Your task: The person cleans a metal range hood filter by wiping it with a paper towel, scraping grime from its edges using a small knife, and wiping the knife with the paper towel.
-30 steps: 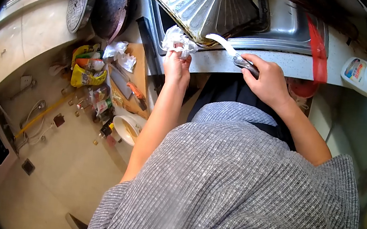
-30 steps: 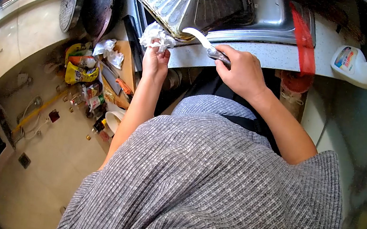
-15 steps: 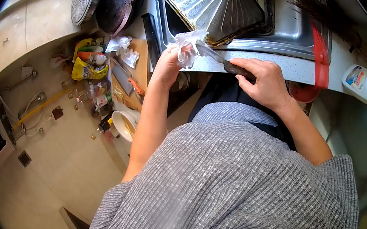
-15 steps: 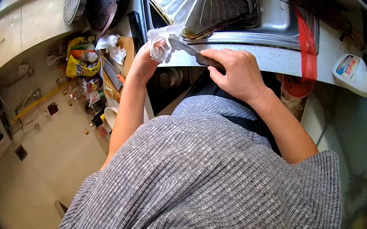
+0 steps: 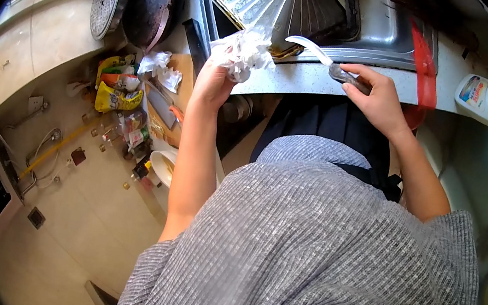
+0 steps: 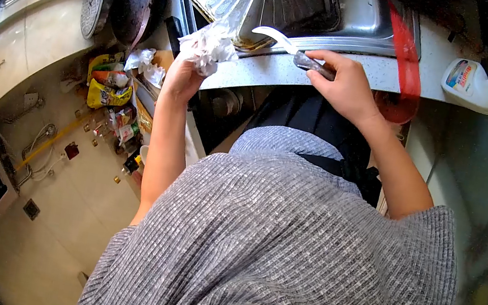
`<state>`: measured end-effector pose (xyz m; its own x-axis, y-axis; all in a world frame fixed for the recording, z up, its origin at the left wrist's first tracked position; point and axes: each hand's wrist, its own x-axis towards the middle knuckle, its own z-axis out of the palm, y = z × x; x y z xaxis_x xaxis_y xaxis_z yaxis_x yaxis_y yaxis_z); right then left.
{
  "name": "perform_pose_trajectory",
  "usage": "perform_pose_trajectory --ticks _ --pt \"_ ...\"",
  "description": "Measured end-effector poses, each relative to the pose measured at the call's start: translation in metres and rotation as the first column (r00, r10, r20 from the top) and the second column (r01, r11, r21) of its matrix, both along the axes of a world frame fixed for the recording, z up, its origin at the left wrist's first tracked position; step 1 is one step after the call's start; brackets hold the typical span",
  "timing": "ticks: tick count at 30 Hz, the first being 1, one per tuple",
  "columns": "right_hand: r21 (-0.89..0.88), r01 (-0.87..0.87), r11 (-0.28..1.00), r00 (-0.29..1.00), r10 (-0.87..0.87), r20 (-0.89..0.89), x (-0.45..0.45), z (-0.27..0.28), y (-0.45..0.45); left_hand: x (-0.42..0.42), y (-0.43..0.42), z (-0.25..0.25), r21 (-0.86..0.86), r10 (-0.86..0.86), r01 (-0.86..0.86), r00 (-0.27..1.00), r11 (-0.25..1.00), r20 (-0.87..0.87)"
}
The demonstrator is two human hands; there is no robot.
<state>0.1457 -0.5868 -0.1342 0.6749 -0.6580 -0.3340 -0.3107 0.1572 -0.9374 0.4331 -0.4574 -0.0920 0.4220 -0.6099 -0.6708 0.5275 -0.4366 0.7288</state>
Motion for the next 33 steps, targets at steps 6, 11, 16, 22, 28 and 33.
perform_pose_trajectory --ticks 6,11,16,22,28,33 --pt "0.049 0.045 0.998 0.998 -0.048 0.049 0.015 -0.002 0.016 -0.004 -0.027 -0.018 0.078 -0.06 0.047 0.982 0.996 0.179" --pt "-0.114 0.189 0.975 0.978 -0.197 -0.073 0.031 -0.013 0.013 0.003 -0.082 -0.034 0.202 -0.231 0.122 0.668 0.972 0.707" --pt "-0.187 0.301 0.935 0.953 -0.302 0.021 0.056 -0.017 0.001 0.013 -0.122 -0.066 0.352 -0.342 -0.055 0.138 0.934 0.929" --pt "-0.301 0.208 0.931 0.978 -0.209 0.029 0.083 -0.014 0.0 0.012 -0.125 -0.073 0.312 -0.312 0.113 -0.019 0.943 0.95" --pt "-0.389 0.136 0.911 0.99 -0.14 0.019 0.097 -0.014 0.0 -0.007 -0.117 -0.062 0.102 -0.185 0.187 0.508 0.977 0.841" --pt "-0.434 0.021 0.901 0.995 -0.063 -0.081 0.106 -0.027 -0.001 -0.013 -0.103 -0.054 0.182 -0.228 0.167 0.32 0.969 0.92"
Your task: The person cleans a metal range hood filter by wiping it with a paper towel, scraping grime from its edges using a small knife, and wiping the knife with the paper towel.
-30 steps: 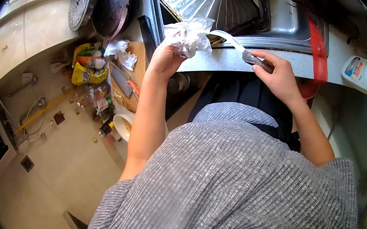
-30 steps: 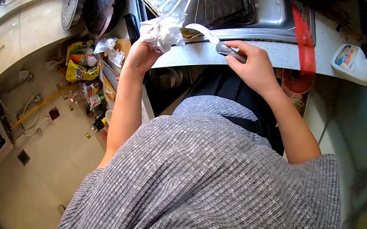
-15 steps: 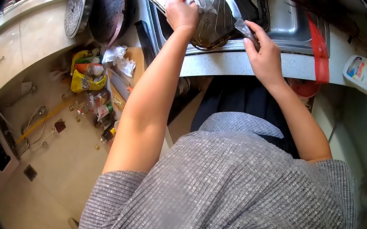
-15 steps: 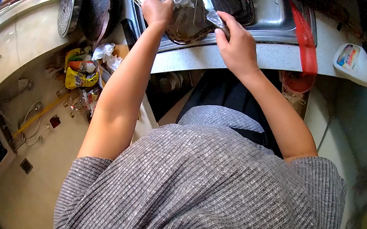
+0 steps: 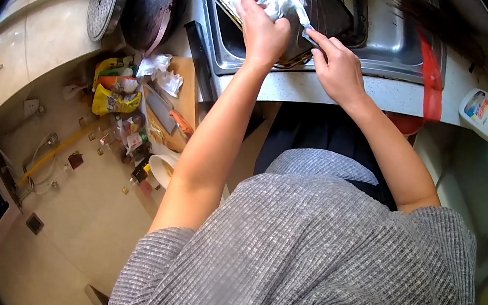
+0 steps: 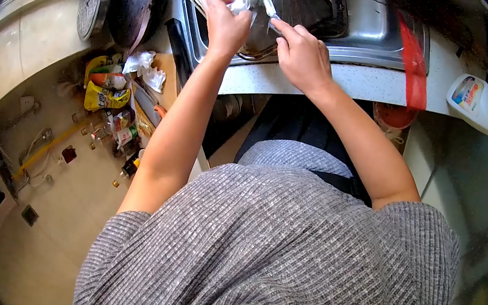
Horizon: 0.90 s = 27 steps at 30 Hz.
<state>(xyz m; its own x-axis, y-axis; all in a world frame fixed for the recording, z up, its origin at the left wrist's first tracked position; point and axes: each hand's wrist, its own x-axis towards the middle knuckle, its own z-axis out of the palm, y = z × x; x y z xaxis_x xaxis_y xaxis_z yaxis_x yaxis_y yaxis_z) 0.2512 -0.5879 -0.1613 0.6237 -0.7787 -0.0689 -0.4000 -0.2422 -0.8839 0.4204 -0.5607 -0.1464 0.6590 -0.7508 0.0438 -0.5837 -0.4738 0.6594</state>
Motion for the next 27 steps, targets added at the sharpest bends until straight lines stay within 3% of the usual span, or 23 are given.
perform_pose_trajectory --ticks 2,3,4,6,8,9,12,14,15,17,21,27 --pt "-0.018 -0.014 1.0 0.999 0.013 -0.047 0.002 -0.005 -0.002 -0.004 0.016 0.004 0.017 0.016 -0.021 0.962 1.0 0.274" --pt "-0.015 -0.012 1.0 0.999 0.012 -0.042 0.003 -0.007 -0.003 -0.005 0.028 0.001 -0.038 0.06 -0.051 0.954 0.998 0.294" --pt "-0.012 -0.01 1.0 0.999 0.01 -0.036 0.004 -0.009 -0.003 -0.009 0.038 0.002 -0.083 0.207 -0.199 0.972 0.977 0.107" --pt "0.002 0.0 1.0 1.0 0.0 -0.009 0.006 -0.015 0.0 -0.011 0.061 -0.013 0.01 0.429 -0.432 0.892 0.902 -0.144" --pt "0.015 0.015 1.0 0.999 -0.016 0.039 0.01 -0.021 0.004 -0.006 0.077 -0.021 0.103 0.474 -0.485 0.75 0.868 -0.461" --pt "0.114 0.016 0.993 0.999 -0.021 0.038 0.011 -0.018 0.004 -0.006 0.079 -0.018 0.154 0.482 -0.499 0.64 0.853 -0.599" --pt "0.336 0.028 0.942 0.998 -0.046 0.045 0.011 -0.009 0.0 -0.011 0.077 -0.003 0.158 0.485 -0.54 0.54 0.827 -0.688" --pt "0.39 0.038 0.92 0.995 -0.071 0.07 0.01 -0.01 -0.002 -0.01 0.073 0.003 0.164 0.508 -0.543 0.577 0.824 -0.64" --pt "0.279 0.082 0.957 0.965 -0.146 0.217 0.014 -0.016 0.0 -0.008 0.072 0.002 0.161 0.521 -0.549 0.601 0.82 -0.605" --pt "0.326 0.077 0.942 0.967 -0.15 0.205 0.012 -0.023 -0.001 -0.001 0.074 -0.013 0.099 0.563 -0.602 0.659 0.792 -0.499" --pt "0.354 0.072 0.932 0.965 -0.155 0.212 0.012 -0.029 -0.003 0.015 0.079 -0.029 0.034 0.516 -0.582 0.69 0.812 -0.508" --pt "0.488 0.031 0.872 0.964 -0.154 0.214 0.008 -0.022 0.005 0.02 0.079 -0.027 0.067 0.508 -0.569 0.667 0.82 -0.546"
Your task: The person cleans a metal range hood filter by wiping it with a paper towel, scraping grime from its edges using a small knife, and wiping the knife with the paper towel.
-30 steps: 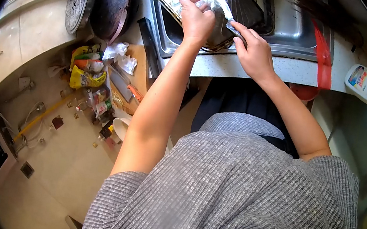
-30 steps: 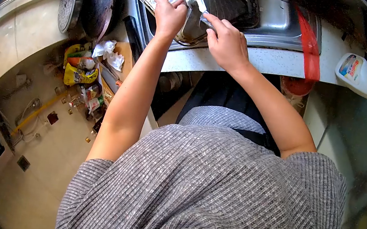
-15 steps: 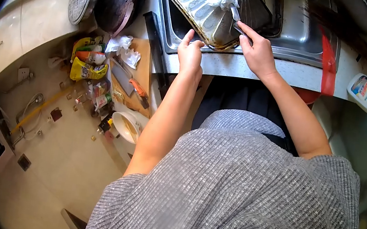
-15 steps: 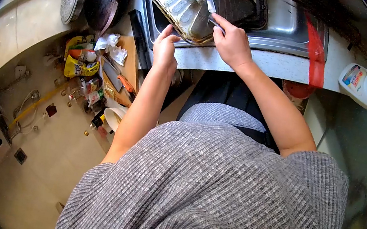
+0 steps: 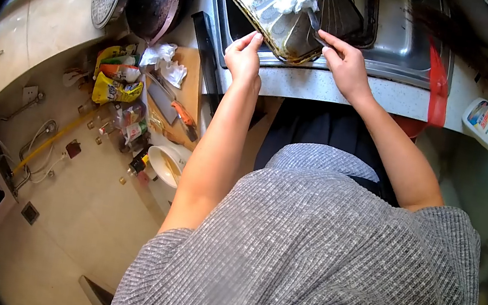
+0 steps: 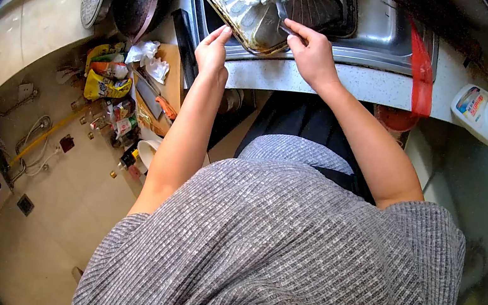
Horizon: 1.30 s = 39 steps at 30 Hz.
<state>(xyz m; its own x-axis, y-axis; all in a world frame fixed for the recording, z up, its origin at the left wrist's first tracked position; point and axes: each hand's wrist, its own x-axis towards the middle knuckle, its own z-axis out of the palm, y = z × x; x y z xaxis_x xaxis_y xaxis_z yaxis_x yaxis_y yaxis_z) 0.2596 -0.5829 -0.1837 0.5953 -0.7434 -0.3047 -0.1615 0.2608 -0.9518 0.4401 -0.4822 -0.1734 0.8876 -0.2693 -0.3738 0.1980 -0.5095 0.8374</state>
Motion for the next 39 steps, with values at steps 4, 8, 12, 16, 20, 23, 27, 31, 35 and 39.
perform_pose_trajectory --ticks 4,8,12,16,20,23,27,31,35,39 --pt "0.052 -0.046 0.998 0.999 0.045 0.02 -0.009 0.004 0.016 -0.001 -0.003 0.003 -0.017 0.029 -0.03 0.999 0.999 -0.032" --pt "0.036 -0.106 0.994 0.994 0.107 -0.013 -0.021 0.016 0.036 0.001 -0.001 -0.002 -0.03 0.031 -0.032 0.999 0.999 -0.033" --pt "-0.068 -0.19 0.979 0.975 0.18 -0.129 -0.029 0.028 0.037 0.001 0.0 -0.003 -0.051 0.02 -0.022 0.999 0.998 -0.034" --pt "-0.193 -0.134 0.972 0.987 0.114 -0.114 -0.027 0.006 0.02 0.008 0.001 -0.008 0.097 -0.065 0.048 0.983 0.994 0.173" --pt "-0.28 0.043 0.959 0.993 -0.071 -0.091 -0.009 -0.025 -0.018 0.008 0.002 -0.012 0.132 -0.081 0.052 0.97 0.99 0.228" --pt "-0.311 0.082 0.947 0.997 -0.078 0.026 -0.007 -0.027 -0.007 0.007 0.001 -0.009 0.09 -0.067 0.051 0.98 0.995 0.187" --pt "-0.289 -0.186 0.939 0.983 0.176 -0.06 -0.028 -0.007 0.025 0.004 0.0 -0.004 0.051 -0.034 0.026 0.987 0.998 0.16" --pt "-0.414 -0.286 0.864 0.952 0.209 -0.222 -0.034 0.009 -0.004 0.007 0.001 -0.01 0.069 -0.063 0.05 0.98 0.996 0.186" --pt "-0.428 -0.222 0.876 0.94 0.075 -0.333 -0.022 0.004 -0.042 0.008 0.0 -0.003 0.158 -0.122 0.099 0.982 0.983 0.146" --pt "-0.455 -0.275 0.847 0.955 0.185 -0.234 -0.024 0.004 -0.004 0.008 0.0 -0.002 0.162 -0.145 0.119 0.977 0.98 0.157"
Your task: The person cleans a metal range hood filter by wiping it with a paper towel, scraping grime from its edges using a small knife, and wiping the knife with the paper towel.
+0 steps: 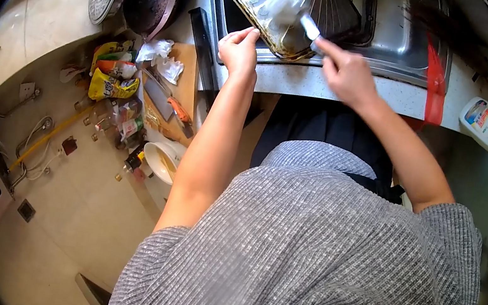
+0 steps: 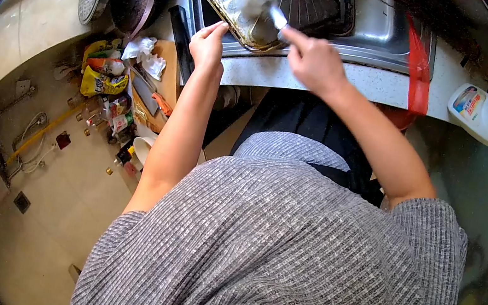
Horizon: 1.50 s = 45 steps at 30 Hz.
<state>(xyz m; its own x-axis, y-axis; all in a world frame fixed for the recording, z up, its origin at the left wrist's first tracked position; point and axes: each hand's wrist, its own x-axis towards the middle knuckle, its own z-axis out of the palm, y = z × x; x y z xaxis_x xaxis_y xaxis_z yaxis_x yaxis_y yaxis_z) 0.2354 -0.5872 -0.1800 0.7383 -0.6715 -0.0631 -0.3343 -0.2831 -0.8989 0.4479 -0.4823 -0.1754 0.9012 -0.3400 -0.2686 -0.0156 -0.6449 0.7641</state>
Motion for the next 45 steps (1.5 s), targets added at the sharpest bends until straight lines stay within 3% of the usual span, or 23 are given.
perform_pose_trajectory --ticks 1,2,4,7,8,10,11,12,15,19,22,23,24,26,27,30,34,36,40,45 --pt "0.024 -0.092 0.995 0.993 0.094 -0.077 -0.002 0.017 0.009 0.001 0.0 -0.003 -0.033 0.034 -0.034 0.999 0.999 -0.015" --pt "-0.055 -0.098 0.994 0.995 0.098 0.009 -0.002 0.012 0.018 0.002 0.001 -0.007 -0.062 0.067 -0.069 0.997 0.996 -0.03" --pt "0.035 -0.087 0.996 0.996 0.088 -0.03 0.0 0.026 0.013 0.0 0.001 -0.004 -0.098 0.106 -0.112 0.992 0.989 -0.063" --pt "0.014 -0.081 0.997 0.997 0.081 0.017 -0.001 0.021 0.011 -0.001 0.003 -0.005 -0.073 0.082 -0.087 0.994 0.994 -0.068" --pt "-0.001 -0.081 0.997 0.996 0.081 0.028 -0.002 0.02 0.011 -0.004 0.004 -0.006 -0.051 0.043 -0.036 0.989 0.998 0.144" --pt "-0.031 -0.077 0.997 0.996 0.078 0.047 -0.003 0.017 0.011 -0.021 -0.005 0.02 -0.007 -0.015 0.023 0.837 1.0 0.547" --pt "-0.009 -0.084 0.996 0.996 0.085 0.037 -0.004 0.018 0.011 -0.022 -0.008 0.032 0.073 -0.213 0.222 0.713 0.972 0.669" --pt "0.012 -0.093 0.996 0.995 0.092 0.027 -0.004 0.018 0.012 -0.021 -0.008 0.036 0.163 -0.385 0.375 0.656 0.913 0.649" --pt "0.015 -0.104 0.994 0.994 0.104 0.033 -0.005 0.017 0.014 -0.024 -0.018 0.038 0.448 -0.674 0.522 0.411 0.726 0.613" --pt "-0.014 -0.049 0.999 0.996 0.05 0.07 -0.017 0.015 0.019 -0.021 -0.032 0.034 0.726 -0.847 0.444 0.191 0.525 0.496" --pt "0.239 0.015 0.971 0.995 0.01 -0.101 -0.035 0.024 0.018 -0.018 -0.04 0.034 0.752 -0.865 0.446 0.117 0.485 0.488" --pt "0.193 0.053 0.98 0.999 -0.05 -0.021 -0.043 0.017 0.02 -0.016 -0.041 0.033 0.74 -0.858 0.464 0.092 0.486 0.506" --pt "0.207 0.096 0.974 0.995 -0.088 -0.048 -0.051 0.016 0.02 -0.015 -0.043 0.037 0.759 -0.875 0.468 0.069 0.453 0.48" --pt "0.225 0.19 0.956 0.979 -0.169 -0.111 -0.073 0.019 0.02 -0.014 -0.045 0.041 0.763 -0.886 0.474 0.089 0.44 0.456" --pt "0.264 0.219 0.939 0.968 -0.175 -0.182 -0.085 0.025 0.018 -0.014 -0.047 0.045 0.824 -0.93 0.433 0.139 0.365 0.339" --pt "0.085 0.383 0.92 0.911 -0.36 -0.202 -0.127 0.01 0.027 -0.015 -0.048 0.043 0.781 -0.902 0.455 0.159 0.428 0.402" --pt "-0.226 0.575 0.786 0.777 -0.612 -0.151 -0.175 -0.006 0.024 -0.021 -0.052 0.043 0.726 -0.863 0.481 0.16 0.492 0.479" --pt "-0.29 0.655 0.698 0.69 -0.709 -0.148 -0.193 -0.016 0.017 -0.022 -0.053 0.044 0.755 -0.88 0.455 0.186 0.472 0.437" --pt "-0.43 0.712 0.555 0.533 -0.826 -0.185 -0.212 -0.034 -0.007 -0.024 -0.054 0.046 0.76 -0.885 0.459 0.169 0.46 0.434" --pt "-0.589 0.599 0.542 0.472 -0.833 -0.288 -0.214 -0.052 -0.027 -0.022 -0.056 0.051 0.756 -0.893 0.478 0.182 0.446 0.411"
